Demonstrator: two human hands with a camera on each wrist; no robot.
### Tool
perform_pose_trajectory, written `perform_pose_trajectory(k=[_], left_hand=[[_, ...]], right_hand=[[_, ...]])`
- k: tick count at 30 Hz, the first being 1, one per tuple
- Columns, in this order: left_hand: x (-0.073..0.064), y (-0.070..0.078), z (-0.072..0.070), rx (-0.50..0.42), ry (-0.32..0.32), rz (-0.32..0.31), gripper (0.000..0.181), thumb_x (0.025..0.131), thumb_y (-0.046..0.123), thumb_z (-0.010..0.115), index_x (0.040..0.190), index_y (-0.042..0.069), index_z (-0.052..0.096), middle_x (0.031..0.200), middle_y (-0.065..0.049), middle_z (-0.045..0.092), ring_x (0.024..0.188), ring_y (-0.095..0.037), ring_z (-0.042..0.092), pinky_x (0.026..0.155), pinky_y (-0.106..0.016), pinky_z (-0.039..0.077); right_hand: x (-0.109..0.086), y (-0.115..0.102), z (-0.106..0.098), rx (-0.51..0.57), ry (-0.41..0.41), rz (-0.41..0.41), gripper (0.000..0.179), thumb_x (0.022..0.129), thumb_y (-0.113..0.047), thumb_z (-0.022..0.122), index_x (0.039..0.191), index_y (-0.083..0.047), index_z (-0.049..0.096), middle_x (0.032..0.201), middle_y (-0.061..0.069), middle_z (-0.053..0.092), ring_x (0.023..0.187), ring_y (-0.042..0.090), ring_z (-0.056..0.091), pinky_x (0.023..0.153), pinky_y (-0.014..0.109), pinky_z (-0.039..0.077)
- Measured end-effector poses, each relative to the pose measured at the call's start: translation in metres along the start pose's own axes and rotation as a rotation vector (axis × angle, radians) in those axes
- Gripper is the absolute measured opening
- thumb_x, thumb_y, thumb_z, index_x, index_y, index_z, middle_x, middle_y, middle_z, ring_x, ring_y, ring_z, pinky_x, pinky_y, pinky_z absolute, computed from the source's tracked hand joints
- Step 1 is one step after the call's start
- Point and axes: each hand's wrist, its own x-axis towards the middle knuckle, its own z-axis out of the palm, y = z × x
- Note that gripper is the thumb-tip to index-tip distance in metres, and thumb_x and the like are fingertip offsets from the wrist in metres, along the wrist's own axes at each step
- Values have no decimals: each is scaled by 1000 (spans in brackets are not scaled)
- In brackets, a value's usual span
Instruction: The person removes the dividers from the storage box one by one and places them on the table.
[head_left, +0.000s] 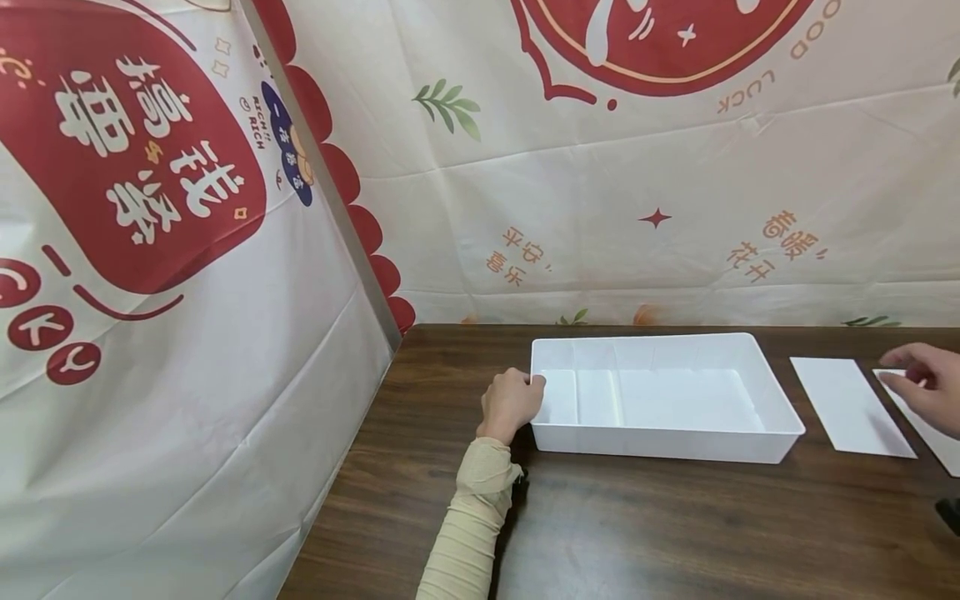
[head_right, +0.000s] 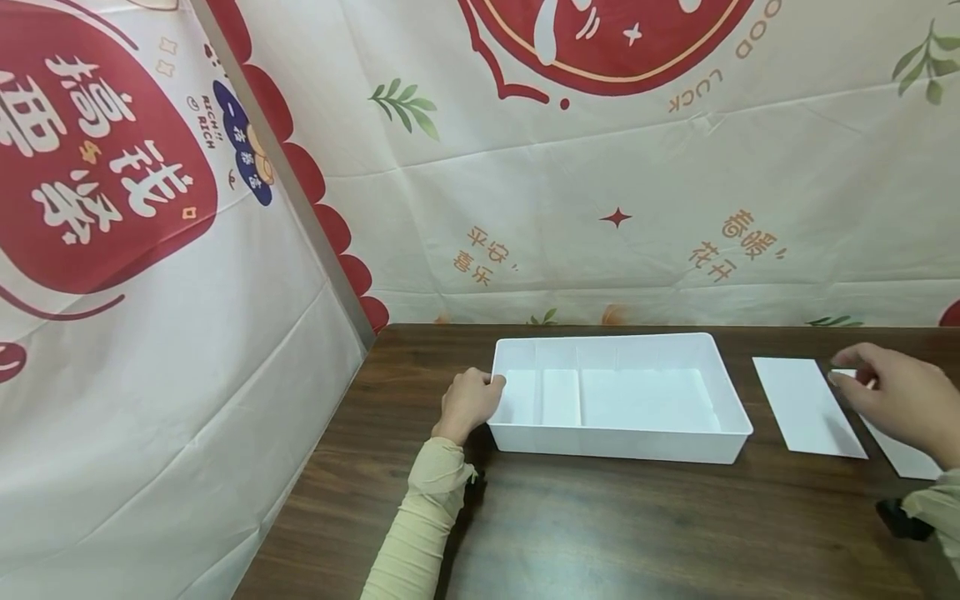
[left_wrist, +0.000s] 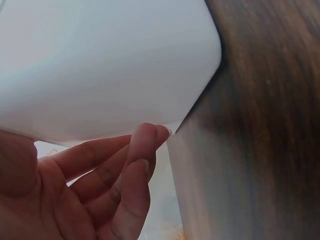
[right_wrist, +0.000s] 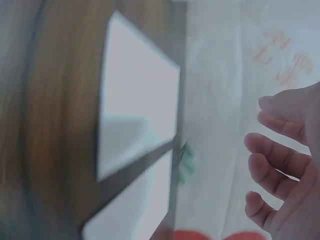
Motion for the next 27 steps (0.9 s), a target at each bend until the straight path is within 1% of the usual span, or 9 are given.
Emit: perform_pose_trajectory(k=[2, 3, 4, 7, 13, 15, 19, 24, 27], left_hand=[[0, 0, -1, -1, 2, 0, 46, 95, 37, 49, 53, 19, 55, 69, 1, 61, 69, -16, 57, 70, -41, 45], [0, 0, -1, -3, 1, 1, 45, 95, 37, 49, 54, 19, 56, 69, 1, 61, 69, -17, 57, 70, -41, 45], [0, 0, -1, -5, -1, 0, 45, 95, 37, 49, 54, 19, 56, 69, 1, 61, 69, -17, 57, 71, -42, 45], [0, 0, -1, -8, -9, -3, 46, 95, 37, 49, 53, 19, 53, 68, 1, 60, 69, -17, 57, 71, -41, 44], [0, 0, 0, -19, -18, -4, 47, 95, 37, 49, 52, 18, 47, 62, 0, 56, 64, -18, 54, 66, -38, 41], [0, -1, 0, -20, -17, -2, 46, 95, 37, 49, 52, 19, 47, 62, 1, 55, 63, -17, 54, 66, -38, 41], [0, -1, -1, -15, -13, 2, 47, 95, 37, 49, 52, 18, 48, 62, 1, 55, 63, -17, 53, 65, -37, 41], [0, 0, -2, -22, -15, 2, 47, 95, 36, 49, 52, 18, 49, 62, 1, 56, 62, -17, 54, 65, -38, 41], [0, 0, -2, -20, -13, 3, 45, 95, 37, 50, 53, 19, 52, 65, 2, 59, 64, -17, 55, 65, -38, 43]], right_hand=[[5, -27, -4, -59, -64, -4, 11, 91, -1, 64, 97, 7, 59, 68, 9, 55, 59, 1, 38, 47, 24, 32], [7, -41, -7, -88, -107, -2, 18, 86, 4, 65, 99, 14, 56, 71, 13, 56, 61, 6, 41, 49, 24, 34], [9, -51, -7, -122, -133, -5, 19, 86, 2, 66, 99, 13, 57, 73, 14, 58, 63, 10, 45, 50, 25, 35], [14, -72, -5, -160, -156, -45, 18, 85, -1, 69, 98, 10, 61, 74, 12, 60, 66, 18, 50, 52, 28, 38], [20, -100, 6, -128, -140, -141, 13, 85, -6, 71, 94, 1, 67, 75, 2, 61, 68, 2, 45, 54, 28, 38], [21, -112, 10, -113, -155, -139, 13, 86, -8, 71, 96, 0, 67, 77, 1, 61, 69, 2, 46, 54, 27, 38], [24, -136, 18, -72, -212, -116, 19, 88, -10, 70, 103, 1, 66, 78, 3, 61, 70, 14, 49, 55, 29, 39], [25, -163, 30, -1, -310, -41, 28, 94, -16, 65, 114, 4, 60, 82, 12, 63, 67, 21, 51, 53, 33, 40], [25, -178, 37, 22, -333, -24, 29, 95, -18, 63, 116, 4, 59, 85, 15, 64, 68, 23, 54, 54, 33, 40]])
